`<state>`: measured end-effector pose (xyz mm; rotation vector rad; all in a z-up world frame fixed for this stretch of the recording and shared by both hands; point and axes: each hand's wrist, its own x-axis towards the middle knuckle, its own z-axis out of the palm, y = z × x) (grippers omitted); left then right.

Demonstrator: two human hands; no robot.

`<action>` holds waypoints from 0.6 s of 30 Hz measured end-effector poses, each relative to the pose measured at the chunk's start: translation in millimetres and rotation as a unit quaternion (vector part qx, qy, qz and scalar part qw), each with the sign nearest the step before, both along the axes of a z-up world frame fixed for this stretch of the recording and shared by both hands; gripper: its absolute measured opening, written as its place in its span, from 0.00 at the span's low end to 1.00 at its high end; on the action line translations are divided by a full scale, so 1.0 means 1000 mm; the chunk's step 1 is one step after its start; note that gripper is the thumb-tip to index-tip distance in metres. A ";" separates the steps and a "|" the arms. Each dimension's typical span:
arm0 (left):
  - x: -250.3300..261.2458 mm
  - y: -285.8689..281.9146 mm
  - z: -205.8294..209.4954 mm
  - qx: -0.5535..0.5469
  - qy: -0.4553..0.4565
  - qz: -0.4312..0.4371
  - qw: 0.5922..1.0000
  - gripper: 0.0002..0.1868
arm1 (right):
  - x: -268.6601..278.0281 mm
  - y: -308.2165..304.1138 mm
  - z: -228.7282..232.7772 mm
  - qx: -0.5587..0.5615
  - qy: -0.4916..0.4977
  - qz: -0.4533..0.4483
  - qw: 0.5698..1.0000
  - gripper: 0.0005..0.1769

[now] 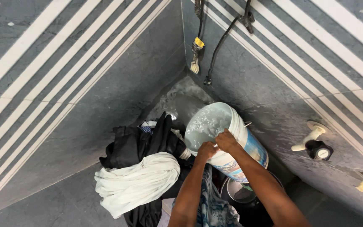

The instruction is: The person washes clothes in buckets by hand, scrubbing a black garment and a white garment with soap and water before rinsing the bucket.

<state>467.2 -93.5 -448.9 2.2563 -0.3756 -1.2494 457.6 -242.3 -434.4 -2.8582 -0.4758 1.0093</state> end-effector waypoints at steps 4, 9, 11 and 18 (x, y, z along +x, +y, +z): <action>0.002 0.003 -0.002 -0.024 -0.023 -0.030 0.999 0.26 | 0.001 0.003 0.003 -0.025 0.016 0.014 0.999 0.12; 0.007 0.000 -0.003 -0.025 -0.017 -0.018 0.999 0.27 | 0.003 0.001 -0.001 0.002 0.002 -0.002 1.000 0.10; 0.009 0.000 -0.005 -0.024 -0.012 -0.008 1.000 0.28 | 0.005 0.000 -0.003 -0.011 0.019 0.004 1.000 0.12; 0.015 0.000 -0.011 -0.016 -0.027 -0.028 0.999 0.29 | 0.009 -0.001 -0.006 -0.007 -0.002 -0.001 1.000 0.07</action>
